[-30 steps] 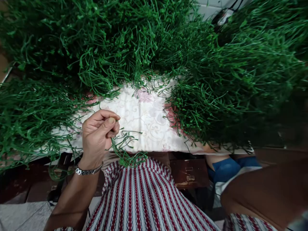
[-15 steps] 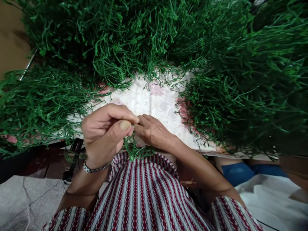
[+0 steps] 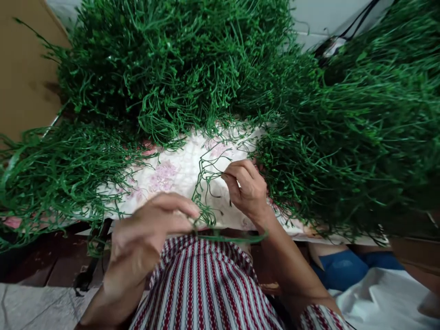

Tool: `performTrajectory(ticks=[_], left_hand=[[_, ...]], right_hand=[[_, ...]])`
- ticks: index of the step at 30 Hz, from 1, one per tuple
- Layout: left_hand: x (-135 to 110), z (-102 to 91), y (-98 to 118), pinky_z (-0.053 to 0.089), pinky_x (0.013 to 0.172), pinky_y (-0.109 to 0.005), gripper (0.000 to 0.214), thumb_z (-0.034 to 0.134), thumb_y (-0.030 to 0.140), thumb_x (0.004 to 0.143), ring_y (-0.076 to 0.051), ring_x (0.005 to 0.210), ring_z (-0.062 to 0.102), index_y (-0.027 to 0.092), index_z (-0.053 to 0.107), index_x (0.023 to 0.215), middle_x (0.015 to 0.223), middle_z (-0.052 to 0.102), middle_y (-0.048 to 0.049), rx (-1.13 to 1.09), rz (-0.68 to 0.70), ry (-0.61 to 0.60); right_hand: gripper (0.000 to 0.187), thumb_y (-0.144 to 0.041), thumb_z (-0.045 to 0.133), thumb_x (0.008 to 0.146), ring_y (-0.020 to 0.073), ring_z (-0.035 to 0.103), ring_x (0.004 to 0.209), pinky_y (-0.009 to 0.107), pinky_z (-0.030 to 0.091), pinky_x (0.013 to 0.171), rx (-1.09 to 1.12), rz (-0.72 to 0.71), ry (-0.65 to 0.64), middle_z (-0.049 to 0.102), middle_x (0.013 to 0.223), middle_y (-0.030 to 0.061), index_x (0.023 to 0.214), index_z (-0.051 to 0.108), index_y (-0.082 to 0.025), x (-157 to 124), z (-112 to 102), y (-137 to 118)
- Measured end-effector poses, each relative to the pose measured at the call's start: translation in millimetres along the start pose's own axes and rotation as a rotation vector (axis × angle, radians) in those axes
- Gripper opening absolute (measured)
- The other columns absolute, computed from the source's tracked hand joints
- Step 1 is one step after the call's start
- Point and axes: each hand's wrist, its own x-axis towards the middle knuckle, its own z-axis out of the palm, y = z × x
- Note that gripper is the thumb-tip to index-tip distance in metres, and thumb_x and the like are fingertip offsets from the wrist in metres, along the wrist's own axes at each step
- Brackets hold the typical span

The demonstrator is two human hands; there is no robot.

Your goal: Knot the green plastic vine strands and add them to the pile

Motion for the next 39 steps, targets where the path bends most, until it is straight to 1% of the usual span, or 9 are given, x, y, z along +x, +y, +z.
performTrajectory(ticks=[3,7,11,16,19,25,31,35,39], left_hand=[[24,-0.3,-31,0.051,0.073,-0.034,0.015,0.063,0.031,0.073,-0.019,0.075,0.061,0.021,0.071,0.082,0.079,0.066,-0.005,-0.104,-0.032,0.137],[35,7.3,-63,0.045,0.064,-0.023,0.017,0.069,0.03,0.071,-0.013,0.069,0.056,0.015,0.068,0.079,0.073,0.063,-0.0029,0.041,-0.276,-0.033],[35,18.7,-73,0.037,0.052,-0.02,0.014,0.067,0.029,0.071,-0.009,0.056,0.046,0.016,0.063,0.07,0.061,0.054,0.0021,0.053,-0.252,0.044],[33,13.3,-72,0.038,0.054,-0.021,0.011,0.065,0.024,0.072,-0.01,0.056,0.047,0.017,0.059,0.065,0.058,0.051,0.0028,0.034,-0.251,0.036],[31,5.8,-68,0.038,0.054,-0.022,0.011,0.06,0.02,0.075,-0.011,0.058,0.048,0.017,0.057,0.065,0.06,0.05,0.0023,0.086,-0.196,0.01],[25,1.6,-53,0.04,0.059,-0.022,0.009,0.055,0.014,0.079,-0.011,0.065,0.052,0.016,0.059,0.07,0.07,0.055,-0.0008,0.387,-0.054,-0.15],[19,9.4,-48,0.045,0.069,-0.024,0.013,0.053,0.009,0.079,-0.014,0.075,0.059,0.017,0.062,0.077,0.077,0.063,-0.003,0.552,0.186,-0.216],[15,10.7,-49,0.047,0.08,-0.032,0.02,0.056,0.008,0.076,-0.019,0.088,0.058,0.016,0.063,0.093,0.09,0.062,-0.0073,0.746,0.401,-0.117],[15,12.2,-46,0.045,0.074,-0.035,0.016,0.054,0.007,0.076,-0.018,0.08,0.055,0.017,0.06,0.087,0.081,0.059,-0.0051,0.884,0.48,-0.142]], right_hand=[[0.009,-0.011,0.05,0.085,0.0167,0.054,0.077,0.03,0.048,0.068,0.014,0.022,0.042,0.057,0.077,0.0054,0.085,0.055,-0.019,0,0,-1],[0.009,-0.012,0.05,0.085,0.0165,0.056,0.077,0.03,0.049,0.068,0.044,0.027,0.036,0.058,0.078,0.006,0.085,0.057,-0.018,-3,4,-3],[0.01,-0.013,0.051,0.085,0.0168,0.057,0.077,0.029,0.05,0.067,0.0,-0.019,0.011,0.06,0.08,0.0073,0.086,0.059,-0.018,-8,8,-5],[0.015,-0.018,0.052,0.086,0.0183,0.059,0.085,0.031,0.051,0.072,0.013,-0.102,-0.137,0.063,0.09,0.0105,0.097,0.06,-0.016,-14,2,2],[0.022,-0.02,0.052,0.085,0.0204,0.059,0.088,0.034,0.052,0.075,-0.026,-0.136,-0.167,0.063,0.096,0.0129,0.106,0.059,-0.014,-18,-10,12],[0.029,-0.016,0.057,0.082,0.0195,0.059,0.085,0.035,0.05,0.074,-0.074,-0.081,0.002,0.063,0.094,0.0085,0.11,0.057,-0.022,-5,-34,5],[0.02,-0.029,0.055,0.086,0.0216,0.054,0.103,0.04,0.042,0.088,0.135,-0.127,-0.257,0.064,0.103,0.0077,0.103,0.059,-0.019,17,-14,-20],[0.012,-0.025,0.052,0.087,0.018,0.057,0.083,0.036,0.043,0.078,0.272,-0.072,-0.266,0.064,0.081,0.0058,0.09,0.059,-0.015,13,-4,-20],[0.011,-0.024,0.052,0.087,0.0167,0.055,0.075,0.034,0.042,0.075,0.336,-0.003,-0.255,0.062,0.075,0.0053,0.087,0.058,-0.015,9,-4,-21]])
